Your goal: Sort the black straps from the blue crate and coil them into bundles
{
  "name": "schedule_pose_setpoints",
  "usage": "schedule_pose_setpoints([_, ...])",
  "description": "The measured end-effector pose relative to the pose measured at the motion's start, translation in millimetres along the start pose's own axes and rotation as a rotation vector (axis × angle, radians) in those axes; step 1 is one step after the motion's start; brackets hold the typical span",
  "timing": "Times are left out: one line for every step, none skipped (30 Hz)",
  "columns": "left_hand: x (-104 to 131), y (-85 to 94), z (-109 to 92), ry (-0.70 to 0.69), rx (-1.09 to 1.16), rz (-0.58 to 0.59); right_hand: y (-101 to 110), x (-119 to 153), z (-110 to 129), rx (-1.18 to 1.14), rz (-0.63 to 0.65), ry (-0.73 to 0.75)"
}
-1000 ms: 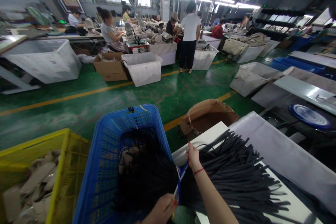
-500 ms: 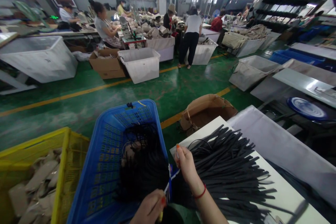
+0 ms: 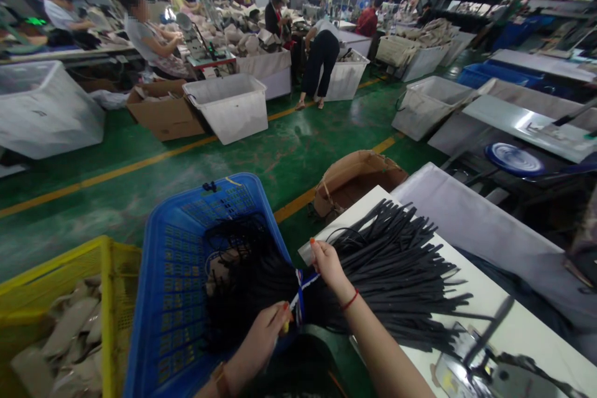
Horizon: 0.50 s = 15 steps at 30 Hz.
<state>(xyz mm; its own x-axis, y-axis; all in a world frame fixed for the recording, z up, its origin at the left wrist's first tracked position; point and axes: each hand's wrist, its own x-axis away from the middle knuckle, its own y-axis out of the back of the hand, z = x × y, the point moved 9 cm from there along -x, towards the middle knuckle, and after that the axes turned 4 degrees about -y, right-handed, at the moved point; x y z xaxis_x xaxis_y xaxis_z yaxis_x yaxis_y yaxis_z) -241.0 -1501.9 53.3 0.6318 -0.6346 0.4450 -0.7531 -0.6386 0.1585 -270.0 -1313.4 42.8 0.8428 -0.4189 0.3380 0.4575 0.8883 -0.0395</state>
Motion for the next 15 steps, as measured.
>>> schedule_pose_setpoints([-5, -5.7, 3, -0.009, 0.004, 0.015, 10, -1, -12, -0.001, -0.023, -0.020])
schedule_pose_setpoints([-9, -11.8, 5, -0.023, 0.005, 0.042, 20, -1, -23, -0.005, -0.046, -0.039])
schedule_pose_setpoints([-13, -17.1, 5, -0.037, 0.001, 0.070, 30, 0, -32, -0.016, -0.068, -0.059])
schedule_pose_setpoints([-17, -21.1, 4, -0.052, -0.011, 0.092, 39, 1, -39, -0.032, -0.091, -0.078])
schedule_pose_setpoints([-20, -23.8, 2, -0.074, -0.034, 0.106, 46, 3, -44, -0.049, -0.110, -0.094])
schedule_pose_setpoints([-24, -25.0, -1, -0.101, -0.066, 0.111, 52, 5, -46, -0.065, -0.127, -0.105])
schedule_pose_setpoints([-28, -25.7, -5, -0.129, -0.100, 0.111, 54, 8, -45, -0.078, -0.134, -0.110])
schedule_pose_setpoints([-32, -26.1, -8, -0.155, -0.131, 0.109, 54, 11, -42, -0.088, -0.133, -0.104])
schedule_pose_setpoints([-37, -26.9, -11, -0.178, -0.157, 0.106, 52, 15, -36, -0.087, -0.120, -0.081])
schedule_pose_setpoints([-41, -28.3, -13, -0.199, -0.178, 0.105, 47, 20, -27, -0.073, -0.095, -0.042])
schedule_pose_setpoints([-45, -30.2, -16, -0.219, -0.196, 0.101, 41, 27, -17, -0.044, -0.058, 0.013])
schedule_pose_setpoints([-49, -32.8, -18, -0.240, -0.213, 0.095, 34, 35, -5, -0.006, -0.019, 0.080])
schedule_pose_setpoints([-53, -36.5, -22, -0.266, -0.232, 0.091, 28, 45, 5, 0.036, 0.015, 0.148])
schedule_pose_setpoints([-55, -41.5, -26, -0.298, -0.250, 0.090, 23, 55, 14, 0.072, 0.034, 0.207])
schedule_pose_setpoints([-57, -48.0, -30, -0.331, -0.265, 0.100, 21, 66, 20, 0.097, 0.037, 0.250])
